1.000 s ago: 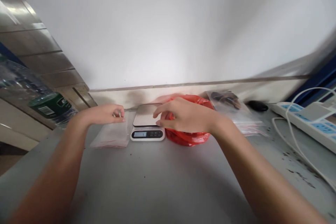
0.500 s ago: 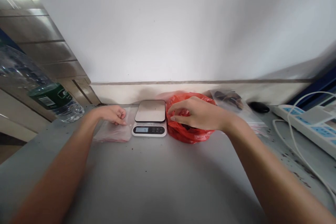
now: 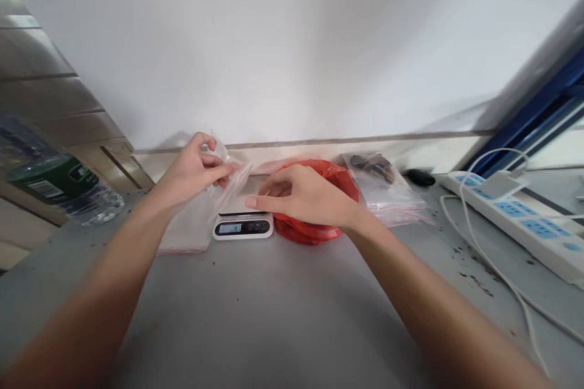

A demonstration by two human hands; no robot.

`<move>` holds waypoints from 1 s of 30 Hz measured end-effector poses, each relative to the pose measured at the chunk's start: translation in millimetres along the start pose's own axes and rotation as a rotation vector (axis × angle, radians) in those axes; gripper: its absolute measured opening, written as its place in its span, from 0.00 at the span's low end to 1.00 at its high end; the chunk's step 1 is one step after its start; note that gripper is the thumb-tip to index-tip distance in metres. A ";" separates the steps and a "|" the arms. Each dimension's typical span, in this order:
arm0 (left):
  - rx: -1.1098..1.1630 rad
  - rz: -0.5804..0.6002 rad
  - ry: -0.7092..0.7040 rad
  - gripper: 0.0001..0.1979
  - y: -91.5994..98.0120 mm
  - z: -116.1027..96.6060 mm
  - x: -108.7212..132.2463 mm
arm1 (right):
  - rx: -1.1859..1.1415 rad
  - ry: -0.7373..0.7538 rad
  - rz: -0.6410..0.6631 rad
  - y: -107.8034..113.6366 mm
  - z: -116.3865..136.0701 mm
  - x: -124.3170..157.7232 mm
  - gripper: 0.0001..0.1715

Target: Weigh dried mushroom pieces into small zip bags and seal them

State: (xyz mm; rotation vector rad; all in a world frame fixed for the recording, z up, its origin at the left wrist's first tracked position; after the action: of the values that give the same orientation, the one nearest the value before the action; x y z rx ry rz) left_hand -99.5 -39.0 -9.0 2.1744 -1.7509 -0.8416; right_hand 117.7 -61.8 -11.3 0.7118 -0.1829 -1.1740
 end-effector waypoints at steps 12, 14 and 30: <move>-0.224 0.391 -0.061 0.05 -33.4 6.3 10.6 | -0.137 -0.125 -0.089 -2.6 -24.3 -2.7 0.09; -0.358 0.435 -0.123 0.09 -28.1 5.6 10.6 | -0.079 -0.100 -0.124 0.4 -25.9 -3.0 0.09; -0.593 0.623 -0.175 0.13 -28.8 16.1 20.9 | 0.657 -0.107 0.005 19.3 -63.9 -2.0 0.09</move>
State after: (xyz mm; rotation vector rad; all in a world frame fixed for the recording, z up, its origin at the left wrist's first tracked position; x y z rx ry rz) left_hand -82.4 -48.5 -42.8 1.1242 -1.7892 -1.1900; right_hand 162.9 -29.8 -48.5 1.2187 -0.6798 -1.1497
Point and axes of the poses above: each hand's wrist, its own x-axis away from the middle knuckle, its own y-axis out of the back of the hand, z = x × y, the point moved 1 cm from there along -x, towards the middle knuckle, and after that the axes turned 13 degrees about -z, right-handed, at the moved point
